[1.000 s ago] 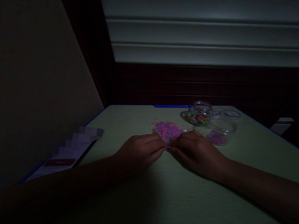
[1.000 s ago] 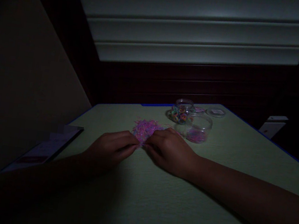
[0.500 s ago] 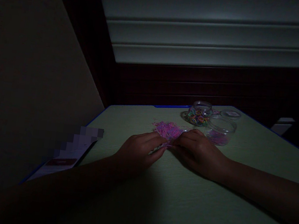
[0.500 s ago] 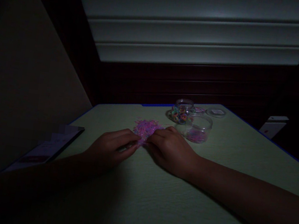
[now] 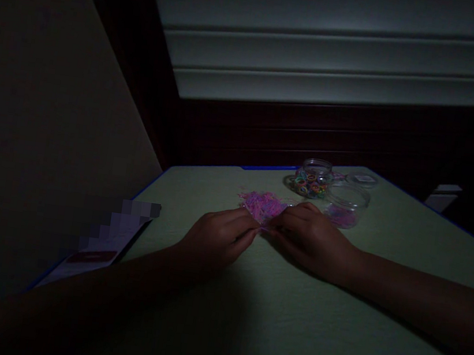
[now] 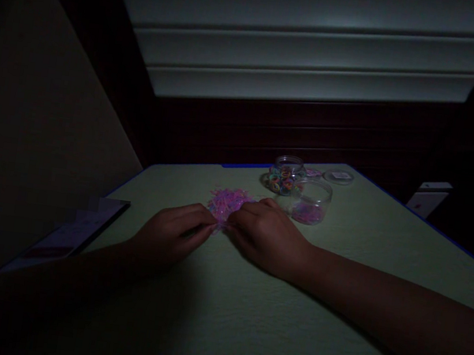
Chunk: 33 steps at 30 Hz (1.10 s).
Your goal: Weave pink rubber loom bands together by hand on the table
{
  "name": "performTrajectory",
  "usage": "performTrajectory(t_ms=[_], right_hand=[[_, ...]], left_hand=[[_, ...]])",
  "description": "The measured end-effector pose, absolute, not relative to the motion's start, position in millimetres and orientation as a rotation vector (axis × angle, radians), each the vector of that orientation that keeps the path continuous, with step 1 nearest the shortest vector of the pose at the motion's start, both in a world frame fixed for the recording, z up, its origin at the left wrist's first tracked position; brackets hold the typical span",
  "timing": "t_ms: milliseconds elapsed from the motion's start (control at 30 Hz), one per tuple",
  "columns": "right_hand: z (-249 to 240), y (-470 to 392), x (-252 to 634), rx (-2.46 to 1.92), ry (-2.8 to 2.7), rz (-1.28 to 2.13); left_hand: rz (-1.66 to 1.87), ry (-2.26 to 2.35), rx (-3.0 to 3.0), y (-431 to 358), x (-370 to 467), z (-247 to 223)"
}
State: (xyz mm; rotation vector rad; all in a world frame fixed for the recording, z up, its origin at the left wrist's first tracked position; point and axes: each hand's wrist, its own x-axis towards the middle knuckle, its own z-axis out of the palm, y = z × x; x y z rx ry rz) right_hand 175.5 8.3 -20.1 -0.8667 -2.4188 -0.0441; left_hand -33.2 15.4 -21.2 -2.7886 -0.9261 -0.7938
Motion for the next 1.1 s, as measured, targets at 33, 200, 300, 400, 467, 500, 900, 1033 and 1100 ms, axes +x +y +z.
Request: performTrajectory(t_ms=[33,200,300,400,467,500,900,1033,1100], right_hand=[[-20.0,8.2,175.5,-0.869,-2.42,-0.047],[-17.1,6.3,175.5,-0.871,-2.437,-0.049],[-14.7,4.5,175.7,-0.876,-2.447,-0.059],[-14.2,3.2,176.1,-0.895,-2.455,-0.115],[-15.1,2.7,176.7,-0.907,-2.465,-0.195],[-15.6,2.5,177.1,-0.907,-2.475,-0.241],[-11.7,-1.9,180.8,-0.892,-2.595,-0.629],[-2.5,1.7,186.6,-1.006,-2.592,-0.722],[6.8,4.5,192.0,-1.105,-2.55,-0.792]], left_hand=[[-0.795,-0.923,-2.791,15.5,-33.1,-21.0],[-0.793,-0.924,-2.79,15.3,-32.8,-20.0],[-0.789,-0.931,-2.788,14.8,-32.7,-19.5],[-0.781,-0.925,-2.793,14.4,-32.3,-19.2],[-0.791,-0.915,-2.79,14.2,-31.9,-19.0],[-0.795,-0.911,-2.789,14.2,-31.8,-18.9],[-0.717,-0.917,-2.78,15.3,-30.7,-19.0],[-0.716,-0.912,-2.784,15.6,-31.5,-19.3],[-0.712,-0.903,-2.788,15.8,-31.8,-19.4]])
